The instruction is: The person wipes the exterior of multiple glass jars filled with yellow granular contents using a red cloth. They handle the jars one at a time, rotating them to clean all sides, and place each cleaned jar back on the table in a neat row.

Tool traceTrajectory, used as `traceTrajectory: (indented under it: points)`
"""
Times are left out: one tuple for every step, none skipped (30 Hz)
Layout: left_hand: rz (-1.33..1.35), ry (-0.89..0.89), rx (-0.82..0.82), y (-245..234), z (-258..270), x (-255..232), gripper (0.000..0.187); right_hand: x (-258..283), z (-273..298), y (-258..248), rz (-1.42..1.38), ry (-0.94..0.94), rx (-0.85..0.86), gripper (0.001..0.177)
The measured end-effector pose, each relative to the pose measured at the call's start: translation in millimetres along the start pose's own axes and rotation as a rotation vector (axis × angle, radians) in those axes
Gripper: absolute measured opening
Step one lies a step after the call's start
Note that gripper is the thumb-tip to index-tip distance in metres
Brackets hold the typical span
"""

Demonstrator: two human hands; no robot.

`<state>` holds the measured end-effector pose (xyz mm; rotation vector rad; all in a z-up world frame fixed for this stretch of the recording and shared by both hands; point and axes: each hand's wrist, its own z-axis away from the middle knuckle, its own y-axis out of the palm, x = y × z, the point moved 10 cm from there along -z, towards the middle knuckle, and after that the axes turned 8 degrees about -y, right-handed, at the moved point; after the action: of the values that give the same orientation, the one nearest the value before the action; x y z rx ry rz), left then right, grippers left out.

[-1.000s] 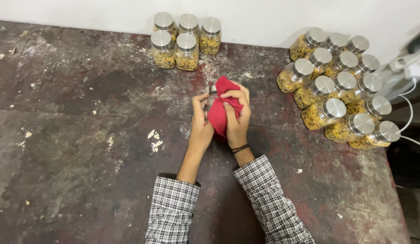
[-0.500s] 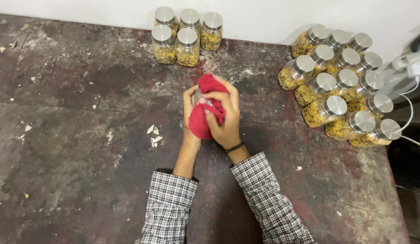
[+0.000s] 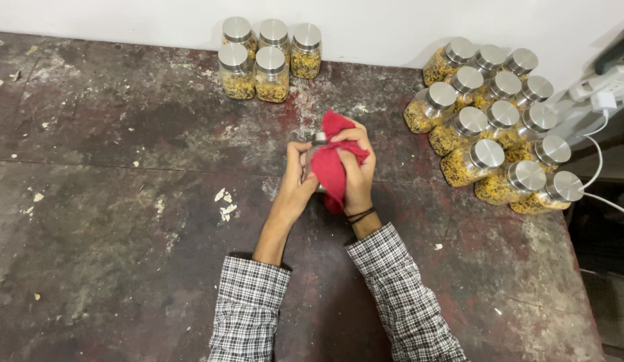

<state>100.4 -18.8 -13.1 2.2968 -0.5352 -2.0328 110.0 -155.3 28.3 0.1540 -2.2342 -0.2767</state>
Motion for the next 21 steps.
traceTrajectory:
  points:
    - [0.02,-0.002,0.014,1,4,-4,0.04,-16,5,-6,-0.105,0.068,-0.047,0.012]
    - [0.039,-0.004,0.028,2,7,-7,0.039,-28,7,0,-0.292,0.115,-0.005,0.019]
    - [0.059,-0.018,0.014,1,6,-9,0.043,-37,8,7,-0.477,0.161,0.035,0.028]
    - [0.079,-0.032,0.001,0,5,-11,0.048,-42,9,15,-0.663,0.205,0.077,0.037]
    - [0.1,-0.048,-0.012,-1,5,-12,0.053,-52,11,13,-0.527,0.251,0.036,0.037]
    - [0.222,-0.058,-0.06,-6,6,-15,0.059,-59,13,13,-0.389,0.293,-0.005,0.039]
    - [0.342,-0.06,-0.106,-13,5,-19,0.065,-63,12,15,-0.253,0.328,-0.042,0.042]
    - [0.461,-0.062,-0.152,-19,5,-22,0.071,-56,8,29,-0.213,0.29,0.004,0.042]
    - [0.489,-0.035,-0.206,-26,7,-28,0.074,-46,8,44,-0.171,0.257,0.047,0.042]
    - [0.516,-0.008,-0.259,-34,9,-33,0.077,-33,7,57,-0.13,0.224,0.089,0.042]
    - [0.544,0.021,-0.312,-41,11,-36,0.08,-10,6,65,0.046,0.113,0.164,0.043]
    - [0.537,0.026,-0.339,-43,13,-36,0.082,15,12,73,0.221,0.001,0.238,0.046]
    - [0.53,0.03,-0.366,-45,15,-34,0.083,35,16,83,0.395,-0.111,0.313,0.051]
    - [0.522,0.034,-0.394,-47,18,-31,0.085,47,15,84,0.445,-0.157,0.279,0.047]
    - [0.516,-0.008,-0.38,-45,15,-25,0.085,55,12,83,0.494,-0.206,0.246,0.044]
    - [0.509,-0.051,-0.366,-41,12,-17,0.085,61,10,81,0.543,-0.255,0.213,0.042]
    - [0.504,-0.097,-0.352,-37,10,-8,0.084,64,8,73,0.572,-0.294,0.165,0.04]
    - [0.431,-0.053,-0.296,-31,6,-11,0.083,65,8,62,0.601,-0.333,0.117,0.039]
    - [0.358,-0.013,-0.244,-25,5,-12,0.081,64,10,50,0.629,-0.367,0.07,0.038]
    - [0.285,0.028,-0.193,-18,4,-14,0.079,49,10,31,0.471,-0.267,-0.017,0.034]
    - [0.264,0.003,-0.146,-13,3,-10,0.079,28,9,15,0.311,-0.166,-0.105,0.03]
